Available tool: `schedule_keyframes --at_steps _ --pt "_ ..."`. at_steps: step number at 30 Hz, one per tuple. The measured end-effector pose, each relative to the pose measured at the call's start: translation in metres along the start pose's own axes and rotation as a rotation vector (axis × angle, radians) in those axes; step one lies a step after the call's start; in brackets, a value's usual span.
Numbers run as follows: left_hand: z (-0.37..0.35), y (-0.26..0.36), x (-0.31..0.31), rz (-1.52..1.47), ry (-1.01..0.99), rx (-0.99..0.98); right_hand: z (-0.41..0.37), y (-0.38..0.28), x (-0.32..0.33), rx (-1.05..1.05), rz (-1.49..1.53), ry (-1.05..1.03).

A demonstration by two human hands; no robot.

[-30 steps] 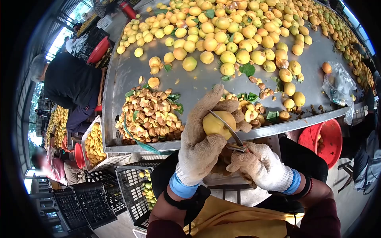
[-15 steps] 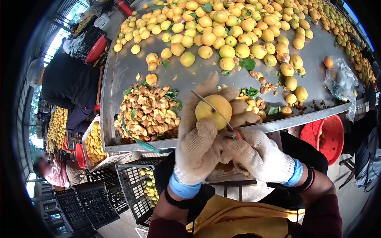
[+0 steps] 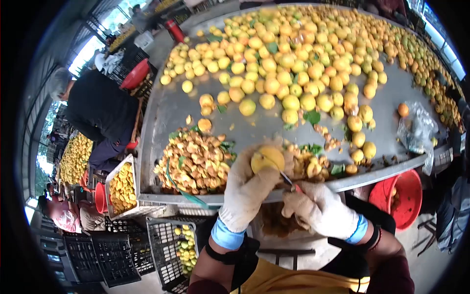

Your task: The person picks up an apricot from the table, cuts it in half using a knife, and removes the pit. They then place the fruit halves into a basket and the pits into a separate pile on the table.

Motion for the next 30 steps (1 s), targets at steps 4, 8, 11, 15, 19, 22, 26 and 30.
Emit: schedule_keyframes --at_steps 4,8,11,15,19,22,26,30 --pt "0.006 0.007 -0.001 -0.217 -0.006 0.032 0.003 -0.002 -0.008 -0.026 0.107 -0.040" --pt "0.004 -0.020 -0.018 -0.473 0.070 -0.068 0.028 0.010 -0.006 0.298 -0.654 0.204" --pt "0.008 -0.010 -0.009 -0.210 0.050 -0.085 0.027 0.001 0.001 0.212 -0.350 0.169" --pt "0.009 0.015 -0.003 -0.129 -0.079 -0.032 0.012 -0.006 -0.004 -0.061 -0.005 0.016" --pt "0.006 -0.032 0.001 -0.569 0.109 -0.006 0.019 0.004 -0.010 -0.076 -0.108 0.093" --pt "0.006 -0.020 0.002 -0.458 0.077 -0.018 0.039 0.035 0.004 0.189 -0.152 0.184" --pt "0.009 0.016 0.011 0.076 -0.046 0.061 0.009 0.002 0.003 -0.116 -0.095 -0.031" --pt "0.007 0.014 0.001 -0.163 -0.005 0.027 0.018 0.015 -0.015 -0.118 -0.003 -0.074"
Point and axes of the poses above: each hand's wrist, its own z-axis towards the middle knuckle, its own x-axis out of the back of the hand, y = z × x, the point moved 6 cm from there along z, towards the middle knuckle, and after that the axes turned 8 degrees about -y, right-handed, at the moved point
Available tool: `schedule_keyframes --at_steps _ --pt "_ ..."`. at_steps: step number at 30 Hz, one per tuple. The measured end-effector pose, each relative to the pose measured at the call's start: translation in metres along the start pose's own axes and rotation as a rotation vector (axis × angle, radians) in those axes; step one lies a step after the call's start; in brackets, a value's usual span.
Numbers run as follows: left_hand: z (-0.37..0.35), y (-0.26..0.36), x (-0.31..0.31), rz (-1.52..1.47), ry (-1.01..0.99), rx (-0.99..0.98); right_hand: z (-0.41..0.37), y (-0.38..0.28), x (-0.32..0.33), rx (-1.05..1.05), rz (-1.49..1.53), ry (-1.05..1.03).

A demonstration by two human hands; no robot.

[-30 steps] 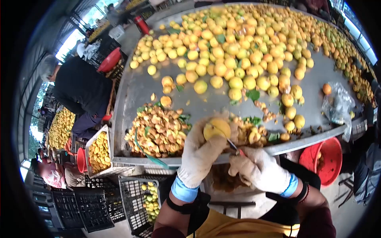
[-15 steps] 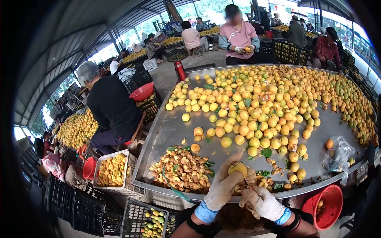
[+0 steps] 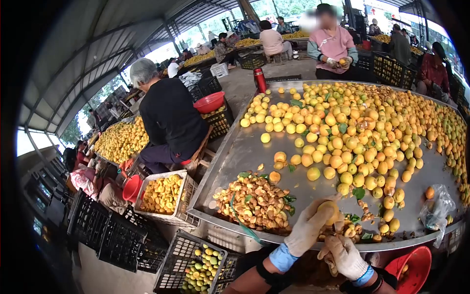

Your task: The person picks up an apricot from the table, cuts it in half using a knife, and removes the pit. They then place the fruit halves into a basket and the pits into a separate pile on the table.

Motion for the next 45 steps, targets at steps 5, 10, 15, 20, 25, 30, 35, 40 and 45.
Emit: schedule_keyframes --at_steps 5,10,15,20,25,30,35,40,45 --pt "0.008 -0.060 0.017 -0.578 0.181 -0.066 0.045 0.058 0.036 0.340 -0.145 0.271" --pt "0.009 0.004 0.005 0.189 -0.097 0.004 0.001 0.007 0.028 0.205 0.263 0.072" --pt "0.012 -0.057 0.010 -0.362 0.078 -0.049 0.028 0.064 0.027 0.275 0.460 0.156" --pt "0.022 -0.062 0.016 -0.279 0.060 -0.144 0.017 0.038 0.041 0.389 -0.312 0.256" --pt "0.011 -0.017 0.012 0.242 -0.006 -0.068 0.010 0.044 0.042 0.343 0.021 0.225" --pt "0.015 -0.073 0.019 -0.369 0.219 -0.041 0.051 0.094 0.049 0.288 0.201 0.247" --pt "0.015 -0.043 0.020 -0.003 0.172 -0.036 0.014 0.042 0.041 0.282 0.162 0.159" --pt "0.010 -0.078 0.014 -0.453 0.234 -0.052 0.034 0.087 0.039 0.381 0.086 0.274" --pt "0.017 -0.081 0.030 -0.330 0.105 -0.033 0.017 0.030 0.022 0.247 0.007 0.253"
Point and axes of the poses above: each hand's wrist, its own z-axis towards the middle knuckle, its own x-axis out of the back of the hand, y = z × x, the point moved 6 cm from there along z, towards the middle knuckle, and after that the axes turned 8 degrees about -y, right-handed, at the moved point
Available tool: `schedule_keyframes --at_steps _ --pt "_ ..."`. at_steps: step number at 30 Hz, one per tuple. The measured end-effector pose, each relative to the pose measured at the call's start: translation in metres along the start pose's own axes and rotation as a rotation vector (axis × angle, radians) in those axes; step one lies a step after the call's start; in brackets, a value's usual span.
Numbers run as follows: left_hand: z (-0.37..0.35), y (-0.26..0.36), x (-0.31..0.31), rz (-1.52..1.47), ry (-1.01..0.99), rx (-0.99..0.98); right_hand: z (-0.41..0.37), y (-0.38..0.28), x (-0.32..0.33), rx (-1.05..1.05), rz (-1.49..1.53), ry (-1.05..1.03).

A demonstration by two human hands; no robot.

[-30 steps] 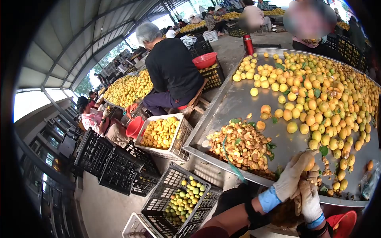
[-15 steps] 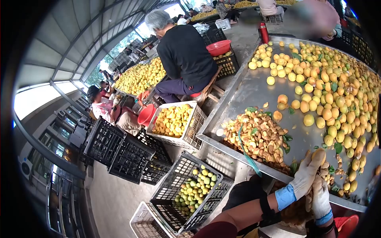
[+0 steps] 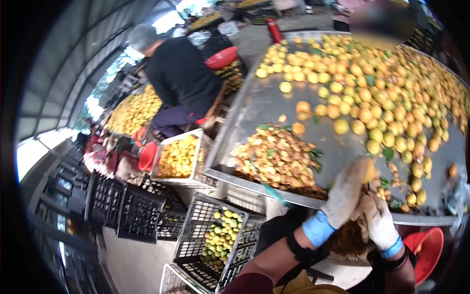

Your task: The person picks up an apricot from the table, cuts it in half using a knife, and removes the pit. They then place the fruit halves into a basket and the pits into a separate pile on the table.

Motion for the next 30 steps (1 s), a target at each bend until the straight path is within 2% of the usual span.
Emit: schedule_keyframes --at_steps 1,3,5,7,9,12,14,15,17,18,21,25,27,29,30 --pt "-0.002 0.017 0.004 0.429 -0.011 -0.058 0.000 -0.014 -0.002 0.026 -0.015 -0.006" --pt "-0.011 0.048 -0.007 1.276 -0.077 -0.285 -0.002 -0.025 -0.006 -0.162 0.013 -0.057" --pt "-0.015 0.043 -0.030 0.403 0.046 -0.059 -0.005 -0.041 -0.013 -0.171 -0.043 -0.056" --pt "-0.014 0.033 -0.024 0.282 0.082 -0.037 -0.001 -0.027 -0.016 -0.213 0.020 -0.086" --pt "-0.012 0.029 -0.020 0.219 0.192 0.013 -0.001 -0.042 -0.013 -0.279 -0.091 -0.089" --pt "-0.014 0.029 -0.015 0.220 0.127 0.078 0.000 -0.038 -0.008 -0.239 -0.111 -0.054" --pt "-0.014 0.032 -0.026 0.184 0.026 0.058 -0.003 -0.048 -0.005 -0.116 -0.148 -0.082" --pt "-0.014 0.032 -0.028 0.181 0.026 0.064 -0.005 -0.045 -0.003 -0.122 -0.146 -0.078" --pt "-0.013 0.042 -0.034 0.465 0.025 -0.036 -0.008 -0.059 0.004 0.125 -0.551 0.126" --pt "-0.015 0.043 -0.038 0.462 0.104 -0.058 -0.011 -0.063 0.006 0.182 -0.647 0.180" --pt "-0.010 0.034 -0.026 0.329 0.145 0.031 -0.005 -0.057 0.009 0.171 -0.792 0.197" --pt "-0.011 0.030 -0.029 0.392 0.132 0.058 -0.009 -0.057 0.013 0.177 -0.644 0.143" --pt "-0.010 0.027 -0.024 0.435 0.150 0.049 -0.006 -0.047 0.016 0.175 -0.684 0.154" --pt "-0.008 0.027 -0.019 0.488 0.162 0.033 -0.001 -0.035 0.015 0.106 -0.651 0.103" --pt "-0.006 0.026 -0.014 0.387 0.153 0.015 -0.001 -0.033 0.018 0.051 -0.509 0.018"
Point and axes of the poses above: each hand's wrist, its own z-axis towards the middle knuckle, its own x-axis out of the back of the hand, y = z × x, the point moved 6 cm from there along z, towards the middle knuckle, and after that the axes turned 8 degrees about -y, right-handed, at the moved point
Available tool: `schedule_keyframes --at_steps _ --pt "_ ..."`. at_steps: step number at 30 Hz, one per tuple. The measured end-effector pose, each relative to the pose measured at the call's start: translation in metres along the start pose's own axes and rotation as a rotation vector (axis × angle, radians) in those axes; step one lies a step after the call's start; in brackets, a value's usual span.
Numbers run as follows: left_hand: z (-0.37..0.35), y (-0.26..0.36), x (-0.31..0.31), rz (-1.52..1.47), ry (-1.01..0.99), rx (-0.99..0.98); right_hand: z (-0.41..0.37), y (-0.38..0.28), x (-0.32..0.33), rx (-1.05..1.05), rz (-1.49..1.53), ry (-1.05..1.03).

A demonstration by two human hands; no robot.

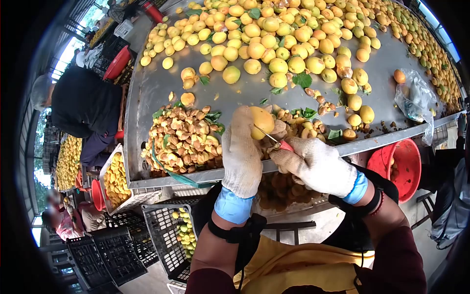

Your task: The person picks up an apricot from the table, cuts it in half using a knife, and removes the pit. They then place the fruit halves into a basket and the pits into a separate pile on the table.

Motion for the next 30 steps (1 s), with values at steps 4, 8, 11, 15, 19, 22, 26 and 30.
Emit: schedule_keyframes --at_steps 4,8,11,15,19,22,26,30 --pt "0.009 0.018 0.025 -0.135 -0.025 -0.087 -0.015 -0.004 0.024 -0.007 0.375 -0.161" --pt "-0.003 0.018 -0.002 0.189 -0.017 -0.159 -0.014 -0.020 0.053 -0.058 0.484 0.124" --pt "-0.013 0.012 -0.030 0.495 -0.211 -0.128 -0.005 -0.043 0.052 0.352 -0.158 0.216" --pt "-0.021 0.017 -0.037 0.513 -0.287 -0.025 0.001 -0.031 0.044 0.440 -0.182 0.142" --pt "-0.025 0.022 -0.042 0.495 -0.328 -0.068 -0.002 -0.026 0.040 0.366 -0.024 0.115" --pt "-0.024 0.010 -0.036 0.309 -0.271 0.013 -0.001 -0.026 0.037 0.357 0.180 0.062" --pt "-0.024 0.008 -0.022 0.501 -0.277 0.036 -0.004 -0.012 0.023 0.160 0.855 -0.063" --pt "-0.025 0.007 -0.022 -0.157 -0.364 0.148 -0.007 -0.008 0.033 0.068 0.873 -0.021"
Point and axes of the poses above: each hand's wrist, its own z-axis towards the middle knuckle, its own x-axis out of the back of the hand, y = z × x, the point moved 6 cm from there along z, towards the middle knuckle, and after that the axes turned 8 degrees about -y, right-handed, at the moved point
